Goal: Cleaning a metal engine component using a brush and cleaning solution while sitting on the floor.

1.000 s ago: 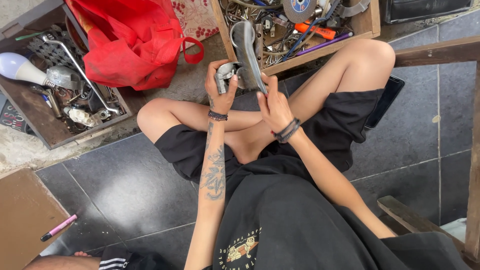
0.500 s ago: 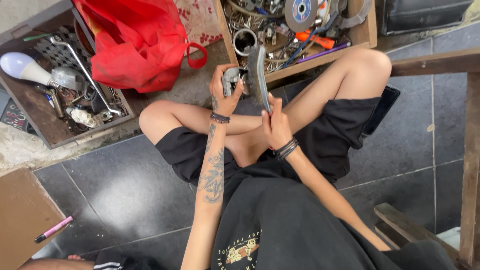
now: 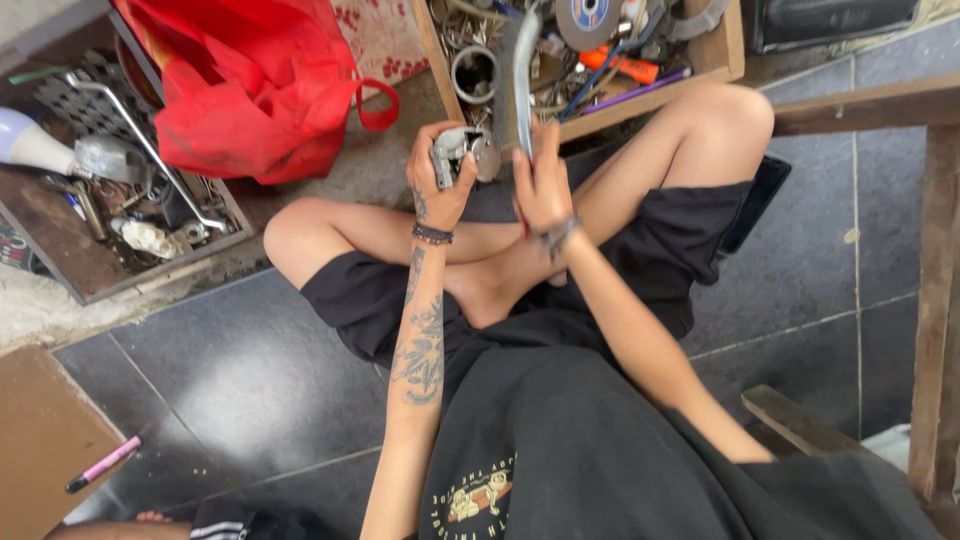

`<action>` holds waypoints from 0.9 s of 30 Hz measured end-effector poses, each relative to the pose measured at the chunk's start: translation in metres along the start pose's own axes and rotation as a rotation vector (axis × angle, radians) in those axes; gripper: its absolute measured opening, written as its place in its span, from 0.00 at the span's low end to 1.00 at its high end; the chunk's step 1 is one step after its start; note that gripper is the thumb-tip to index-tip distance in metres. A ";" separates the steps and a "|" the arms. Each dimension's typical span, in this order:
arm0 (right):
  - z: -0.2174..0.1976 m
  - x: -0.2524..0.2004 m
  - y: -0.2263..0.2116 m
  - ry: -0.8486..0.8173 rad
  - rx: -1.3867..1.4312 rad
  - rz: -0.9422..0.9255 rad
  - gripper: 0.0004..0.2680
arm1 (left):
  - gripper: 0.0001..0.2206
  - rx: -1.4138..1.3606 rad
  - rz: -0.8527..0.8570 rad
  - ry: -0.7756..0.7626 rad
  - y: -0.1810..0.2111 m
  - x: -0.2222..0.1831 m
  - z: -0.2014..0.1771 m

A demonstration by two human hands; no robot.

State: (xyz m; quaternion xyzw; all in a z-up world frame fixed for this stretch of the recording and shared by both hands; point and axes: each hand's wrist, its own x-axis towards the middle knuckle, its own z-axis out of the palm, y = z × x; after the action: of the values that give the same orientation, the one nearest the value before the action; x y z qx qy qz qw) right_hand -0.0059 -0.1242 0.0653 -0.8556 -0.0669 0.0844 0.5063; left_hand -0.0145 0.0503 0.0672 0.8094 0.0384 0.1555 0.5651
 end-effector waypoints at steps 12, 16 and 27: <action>-0.034 -0.019 -0.015 -0.147 0.248 0.137 0.15 | 0.14 0.004 -0.058 0.019 -0.001 0.003 0.004; -0.042 -0.005 -0.007 -0.212 0.389 0.046 0.20 | 0.14 -0.007 -0.065 0.020 0.006 0.002 0.002; -0.044 -0.013 -0.023 -0.346 0.359 0.040 0.12 | 0.28 -0.323 -0.116 -0.170 -0.022 -0.011 -0.010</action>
State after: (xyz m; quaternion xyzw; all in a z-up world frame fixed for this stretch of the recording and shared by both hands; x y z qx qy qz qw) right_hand -0.0097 -0.1538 0.1072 -0.7258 -0.1193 0.2502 0.6296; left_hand -0.0256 0.0644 0.0480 0.7148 0.0118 0.0579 0.6968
